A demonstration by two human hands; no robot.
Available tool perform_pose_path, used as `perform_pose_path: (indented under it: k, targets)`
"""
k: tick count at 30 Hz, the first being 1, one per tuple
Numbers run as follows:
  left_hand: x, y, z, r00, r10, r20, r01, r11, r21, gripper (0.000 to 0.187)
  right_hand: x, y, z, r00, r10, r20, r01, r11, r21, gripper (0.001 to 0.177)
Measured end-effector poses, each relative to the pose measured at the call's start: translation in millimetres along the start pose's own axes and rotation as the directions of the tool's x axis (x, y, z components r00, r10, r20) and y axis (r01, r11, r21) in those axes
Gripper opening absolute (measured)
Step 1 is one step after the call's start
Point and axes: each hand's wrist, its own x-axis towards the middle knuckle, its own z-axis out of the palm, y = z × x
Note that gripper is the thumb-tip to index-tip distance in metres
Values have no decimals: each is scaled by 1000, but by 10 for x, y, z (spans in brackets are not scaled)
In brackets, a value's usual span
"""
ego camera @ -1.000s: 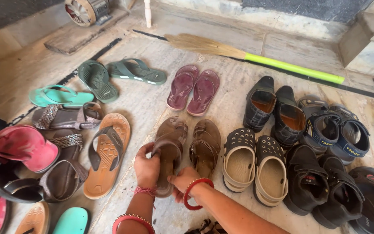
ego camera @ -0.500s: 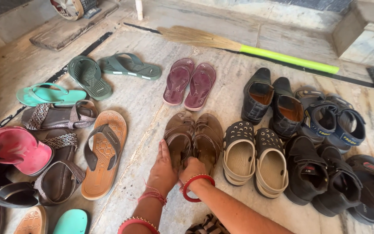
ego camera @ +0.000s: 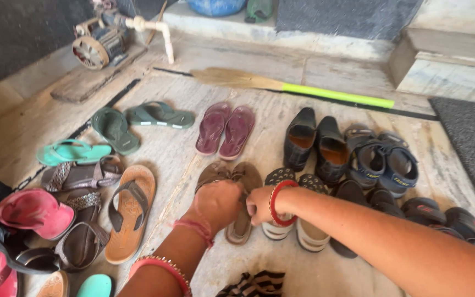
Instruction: The person wipes the exterior of several pairs of shoes and sandals with a striped cloth, then places them on a nearby shoe rack. The person handles flip-flops, sandals, and closed-toe shoes one by one.
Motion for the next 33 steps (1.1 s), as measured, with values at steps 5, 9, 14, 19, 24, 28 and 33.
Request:
perform_pose_path:
  k: [5, 9, 14, 19, 24, 28, 33]
  targets:
    - [432, 488, -263, 993, -39, 113, 33, 998, 56, 23, -339, 224, -467, 979, 110, -172, -105, 994, 38, 39]
    - [805, 728, -183, 993, -27, 113, 17, 996, 85, 28, -609, 523, -516, 914, 180, -364, -109, 972, 208, 36]
    - [1298, 1045, 322, 983, -30, 181, 22, 999, 46, 41, -758, 1078, -382, 859, 327, -393, -236, 935, 263, 31]
    - [1738, 1191, 746, 973, -11, 230, 13, 1000, -7, 52, -685, 1495, -176, 785, 390, -481, -325, 921, 217, 43]
    - [2020, 1289, 1067, 956, -96, 276, 50, 984, 170, 71, -523, 1769, -5, 680, 487, -548, -436, 870, 232, 65]
    - [2202, 1256, 1287, 980, -87, 182, 49, 978, 201, 84, -404, 1898, 76, 655, 569, -497, -474, 822, 316, 79]
    - [2374, 1141, 1554, 950, -207, 233, 172, 972, 159, 91, -263, 1957, 233, 667, 618, -416, -483, 784, 391, 50]
